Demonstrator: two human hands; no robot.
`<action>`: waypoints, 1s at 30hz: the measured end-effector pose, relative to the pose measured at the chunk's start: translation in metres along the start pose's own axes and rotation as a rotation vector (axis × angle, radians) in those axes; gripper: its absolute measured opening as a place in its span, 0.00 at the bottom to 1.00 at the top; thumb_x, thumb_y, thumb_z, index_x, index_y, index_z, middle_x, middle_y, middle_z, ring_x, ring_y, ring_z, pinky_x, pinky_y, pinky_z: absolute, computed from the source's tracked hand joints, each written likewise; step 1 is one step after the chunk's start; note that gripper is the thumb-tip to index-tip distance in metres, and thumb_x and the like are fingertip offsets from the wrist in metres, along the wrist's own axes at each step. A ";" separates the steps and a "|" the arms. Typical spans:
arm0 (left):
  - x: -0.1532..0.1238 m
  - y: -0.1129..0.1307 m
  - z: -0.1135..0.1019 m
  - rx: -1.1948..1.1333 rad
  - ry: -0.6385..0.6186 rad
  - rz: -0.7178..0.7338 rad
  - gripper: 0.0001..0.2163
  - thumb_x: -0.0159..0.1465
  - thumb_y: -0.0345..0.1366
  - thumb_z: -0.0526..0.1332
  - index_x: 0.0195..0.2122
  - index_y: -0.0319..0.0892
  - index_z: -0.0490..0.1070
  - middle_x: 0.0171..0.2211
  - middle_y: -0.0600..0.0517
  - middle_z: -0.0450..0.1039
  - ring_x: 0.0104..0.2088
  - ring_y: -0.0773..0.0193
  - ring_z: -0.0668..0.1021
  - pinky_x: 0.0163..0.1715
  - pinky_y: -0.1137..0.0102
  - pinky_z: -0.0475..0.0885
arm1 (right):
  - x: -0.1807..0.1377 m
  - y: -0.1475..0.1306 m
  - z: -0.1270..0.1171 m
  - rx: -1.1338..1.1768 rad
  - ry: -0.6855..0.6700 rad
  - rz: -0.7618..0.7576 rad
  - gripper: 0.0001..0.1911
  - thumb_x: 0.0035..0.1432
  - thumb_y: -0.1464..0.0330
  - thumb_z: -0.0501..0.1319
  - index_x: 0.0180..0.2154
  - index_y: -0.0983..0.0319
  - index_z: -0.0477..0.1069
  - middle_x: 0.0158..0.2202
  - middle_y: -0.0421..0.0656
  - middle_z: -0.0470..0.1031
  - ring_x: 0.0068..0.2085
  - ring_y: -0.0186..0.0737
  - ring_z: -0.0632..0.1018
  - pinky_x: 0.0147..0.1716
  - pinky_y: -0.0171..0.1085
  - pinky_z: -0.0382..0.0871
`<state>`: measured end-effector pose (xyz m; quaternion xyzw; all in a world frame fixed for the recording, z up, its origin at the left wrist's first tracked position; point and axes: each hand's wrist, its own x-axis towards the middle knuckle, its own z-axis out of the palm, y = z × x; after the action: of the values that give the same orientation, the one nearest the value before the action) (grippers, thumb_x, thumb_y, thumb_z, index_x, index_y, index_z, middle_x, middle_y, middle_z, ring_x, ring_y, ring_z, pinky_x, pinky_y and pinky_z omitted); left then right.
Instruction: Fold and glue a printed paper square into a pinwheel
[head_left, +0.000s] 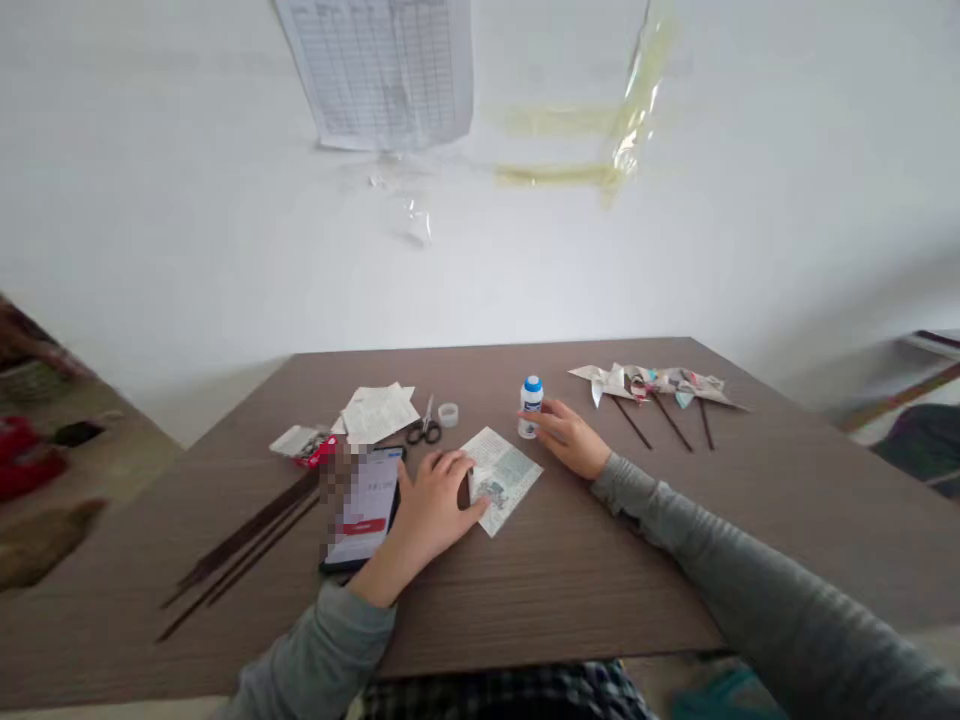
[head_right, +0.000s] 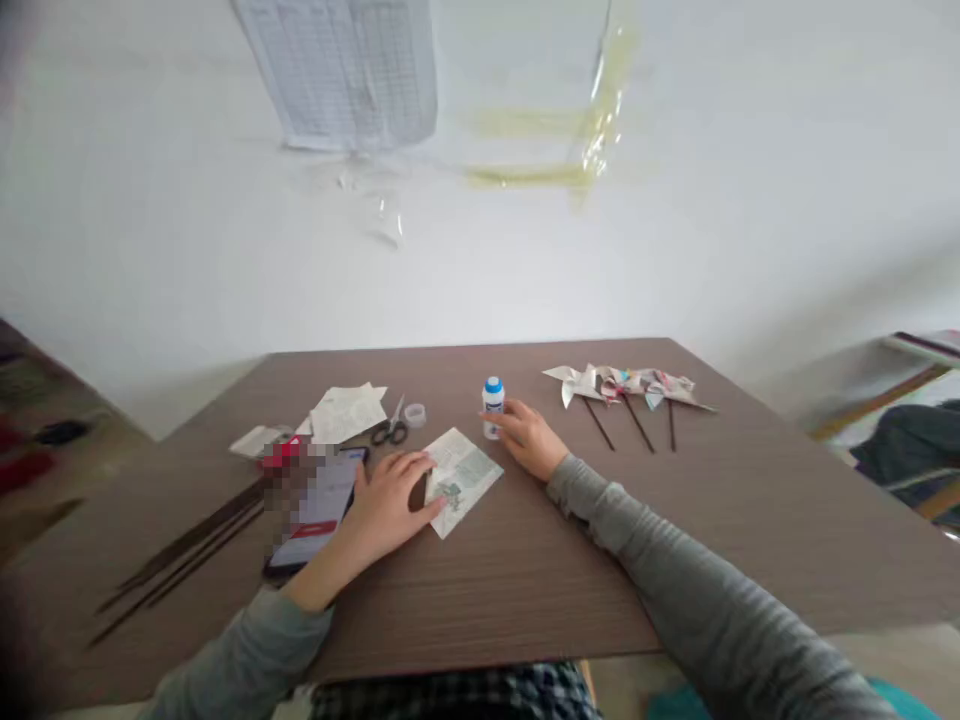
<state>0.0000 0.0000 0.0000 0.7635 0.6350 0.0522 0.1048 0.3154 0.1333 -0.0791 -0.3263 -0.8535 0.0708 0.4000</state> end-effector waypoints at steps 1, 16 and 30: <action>0.000 0.000 0.000 -0.004 0.006 0.002 0.27 0.82 0.43 0.73 0.81 0.53 0.84 0.87 0.42 0.79 0.90 0.25 0.72 0.90 0.08 0.53 | 0.001 0.000 0.000 0.010 0.006 0.003 0.29 0.84 0.71 0.63 0.75 0.50 0.92 0.71 0.57 0.90 0.67 0.63 0.91 0.70 0.62 0.90; 0.003 -0.001 -0.001 -0.010 0.025 -0.009 0.27 0.82 0.44 0.73 0.81 0.60 0.85 0.87 0.45 0.79 0.90 0.25 0.72 0.90 0.11 0.56 | 0.004 -0.013 -0.012 0.031 0.128 0.088 0.38 0.74 0.82 0.61 0.71 0.47 0.93 0.52 0.48 0.89 0.53 0.54 0.91 0.61 0.53 0.92; 0.002 -0.002 0.002 -0.041 0.060 0.043 0.24 0.78 0.39 0.74 0.74 0.55 0.88 0.83 0.43 0.84 0.89 0.23 0.73 0.90 0.09 0.54 | 0.010 -0.032 -0.012 0.149 0.207 0.269 0.23 0.75 0.60 0.78 0.67 0.54 0.91 0.63 0.53 0.96 0.62 0.65 0.94 0.70 0.63 0.89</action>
<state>-0.0015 0.0021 -0.0030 0.7727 0.6202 0.0906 0.1003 0.3034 0.1133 -0.0530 -0.4124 -0.7489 0.1526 0.4958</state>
